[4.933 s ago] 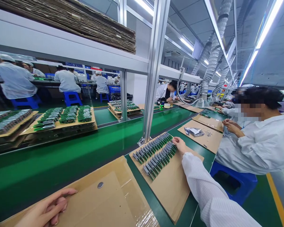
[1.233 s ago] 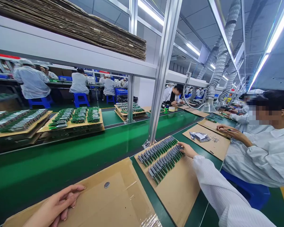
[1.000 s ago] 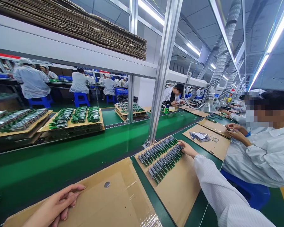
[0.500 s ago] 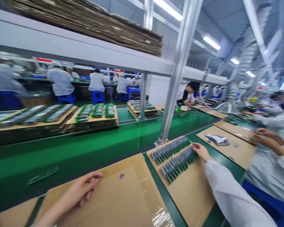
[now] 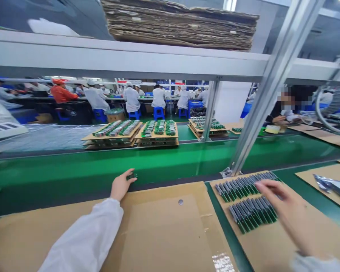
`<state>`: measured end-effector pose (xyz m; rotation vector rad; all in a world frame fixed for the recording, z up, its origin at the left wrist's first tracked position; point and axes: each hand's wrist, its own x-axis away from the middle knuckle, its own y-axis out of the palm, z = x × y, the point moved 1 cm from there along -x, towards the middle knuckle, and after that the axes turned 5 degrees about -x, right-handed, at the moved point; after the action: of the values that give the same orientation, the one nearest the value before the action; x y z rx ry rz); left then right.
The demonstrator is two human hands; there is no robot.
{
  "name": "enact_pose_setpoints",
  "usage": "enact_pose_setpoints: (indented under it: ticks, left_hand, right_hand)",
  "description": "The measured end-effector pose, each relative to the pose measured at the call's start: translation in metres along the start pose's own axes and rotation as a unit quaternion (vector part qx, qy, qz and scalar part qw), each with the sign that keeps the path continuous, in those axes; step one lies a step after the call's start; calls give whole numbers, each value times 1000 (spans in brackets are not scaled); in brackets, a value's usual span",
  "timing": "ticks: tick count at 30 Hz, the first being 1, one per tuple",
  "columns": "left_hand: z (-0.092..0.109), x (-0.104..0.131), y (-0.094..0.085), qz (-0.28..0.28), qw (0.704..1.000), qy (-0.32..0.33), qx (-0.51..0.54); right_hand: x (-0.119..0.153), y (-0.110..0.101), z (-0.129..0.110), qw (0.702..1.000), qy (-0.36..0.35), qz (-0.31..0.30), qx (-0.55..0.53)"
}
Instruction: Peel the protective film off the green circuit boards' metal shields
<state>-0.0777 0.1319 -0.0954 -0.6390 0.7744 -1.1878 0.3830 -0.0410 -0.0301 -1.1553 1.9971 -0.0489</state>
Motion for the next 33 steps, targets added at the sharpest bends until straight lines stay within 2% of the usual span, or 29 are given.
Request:
enact_pose_setpoints:
  ticks: [1,2,3,6,8,10,13,15,17,21,23,29,33]
  left_hand:
    - [5,0,-2,-3,1000,8,6]
    - [12,5,-2,-6,1000,18,15]
    - [20,15,-2,-11,999,30,26]
    - [41,75,1,-67,992,79,69]
    - [51,126,5,-119,984,102,82]
    - [56,171,11,-154,972,149,95]
    - [56,206,15,-136,967,185,115]
    - [53,212,13,-107,968,184,134]
    - [53,213,6,-101,963,176,179]
    - [60,211,-10,-161,931,138,297]
    - [64,211,-14,-185,917,140,324]
    - [64,210,-18,-187,915,159,321]
    - [64,208,-21,-206,917,145,309]
  right_hand:
    - [11,21,-27,999,16,-31,-12]
    - [22,43,-52,999,9,-13,-44]
    - [34,66,-72,996,6,-26,-82]
    - [69,121,-108,980,-8,-86,-179]
    - [89,137,-116,971,1,-105,-216]
    - [104,142,-116,965,12,-116,-234]
    - [114,141,-112,960,11,-155,-233]
    - [117,142,-110,957,12,-185,-222]
    - [118,144,-111,956,21,-200,-212]
    - [119,150,-109,951,46,-222,-210]
    - [118,151,-107,949,52,-229,-209]
    - [114,150,-105,950,35,-240,-196]
    - [115,150,-106,942,54,-265,-197]
